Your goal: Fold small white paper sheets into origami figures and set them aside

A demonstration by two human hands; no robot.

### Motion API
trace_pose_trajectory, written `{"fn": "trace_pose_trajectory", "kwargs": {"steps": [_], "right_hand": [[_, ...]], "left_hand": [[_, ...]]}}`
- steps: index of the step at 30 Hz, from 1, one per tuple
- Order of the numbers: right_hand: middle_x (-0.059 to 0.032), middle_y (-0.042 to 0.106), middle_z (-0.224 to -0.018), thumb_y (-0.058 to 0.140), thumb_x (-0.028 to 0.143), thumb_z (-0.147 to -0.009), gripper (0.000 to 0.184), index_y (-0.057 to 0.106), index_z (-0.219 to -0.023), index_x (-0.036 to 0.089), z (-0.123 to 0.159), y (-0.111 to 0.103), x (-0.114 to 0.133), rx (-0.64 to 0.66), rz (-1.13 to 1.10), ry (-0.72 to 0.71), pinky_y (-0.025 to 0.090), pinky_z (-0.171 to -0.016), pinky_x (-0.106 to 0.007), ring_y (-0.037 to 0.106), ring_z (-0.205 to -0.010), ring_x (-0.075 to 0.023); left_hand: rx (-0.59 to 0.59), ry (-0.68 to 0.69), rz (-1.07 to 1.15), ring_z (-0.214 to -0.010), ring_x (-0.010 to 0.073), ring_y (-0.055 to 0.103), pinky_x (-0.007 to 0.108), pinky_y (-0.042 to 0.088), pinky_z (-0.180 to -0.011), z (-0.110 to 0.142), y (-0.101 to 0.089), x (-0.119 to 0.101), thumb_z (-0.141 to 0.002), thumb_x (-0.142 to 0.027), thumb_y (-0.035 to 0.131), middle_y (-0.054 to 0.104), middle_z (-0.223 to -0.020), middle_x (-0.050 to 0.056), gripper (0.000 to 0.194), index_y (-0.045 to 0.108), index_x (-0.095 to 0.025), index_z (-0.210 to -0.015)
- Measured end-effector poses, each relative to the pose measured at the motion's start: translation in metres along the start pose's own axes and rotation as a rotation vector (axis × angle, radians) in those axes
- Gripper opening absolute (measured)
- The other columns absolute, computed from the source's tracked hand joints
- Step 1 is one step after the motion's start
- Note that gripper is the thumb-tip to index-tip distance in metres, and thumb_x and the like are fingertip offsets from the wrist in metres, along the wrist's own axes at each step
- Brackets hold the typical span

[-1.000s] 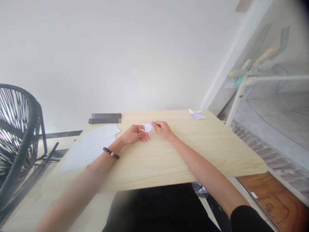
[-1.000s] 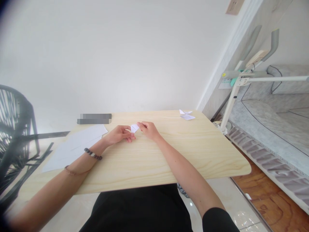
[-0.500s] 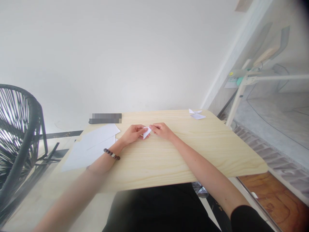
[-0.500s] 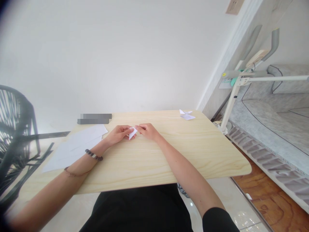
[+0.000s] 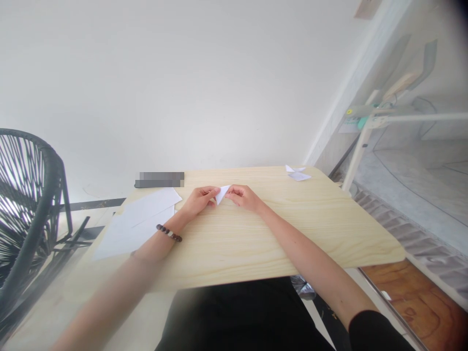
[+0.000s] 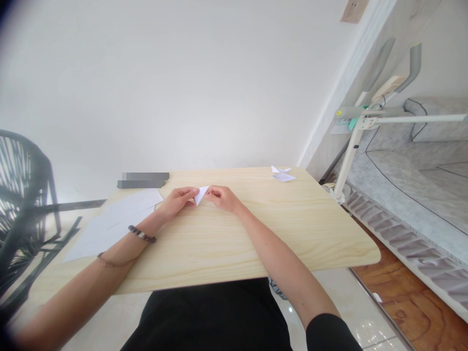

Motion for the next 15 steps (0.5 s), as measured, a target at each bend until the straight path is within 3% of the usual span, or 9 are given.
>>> {"fn": "trace_pose_trajectory", "kwargs": {"steps": [9,15], "right_hand": [[0.0043,0.04,-0.052,0.045,0.041,-0.073,0.029,0.056,-0.075,0.015,-0.0012,-0.0009,-0.0081,-0.06,0.127,-0.002,0.023,-0.044,-0.019,0.03,-0.045,-0.0051],[0.0038,0.042,-0.054,0.044,0.041,-0.073,0.029,0.056,-0.074,0.015,-0.0015,-0.0008,-0.01,-0.066,0.153,-0.009,0.023,-0.044,-0.019,0.03,-0.046,-0.0054]], "left_hand": [[-0.017,0.007,0.1,-0.074,0.014,0.054,0.028,0.048,-0.064,0.0007,0.0002,0.0009,-0.067,-0.037,0.058,0.058,-0.083,0.004,0.031,0.058,-0.014,-0.087],[-0.023,-0.003,0.11,-0.073,0.0153,0.056,0.033,0.048,-0.069,-0.0005,-0.0015,0.0041,-0.066,-0.036,0.06,0.06,-0.079,0.004,0.037,0.056,-0.014,-0.095]]}}
Point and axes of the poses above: each hand's wrist, its own z-axis away from the middle knuckle, its own y-axis out of the palm, x = y × z, the point moved 6 cm from there along -z, towards the middle knuckle
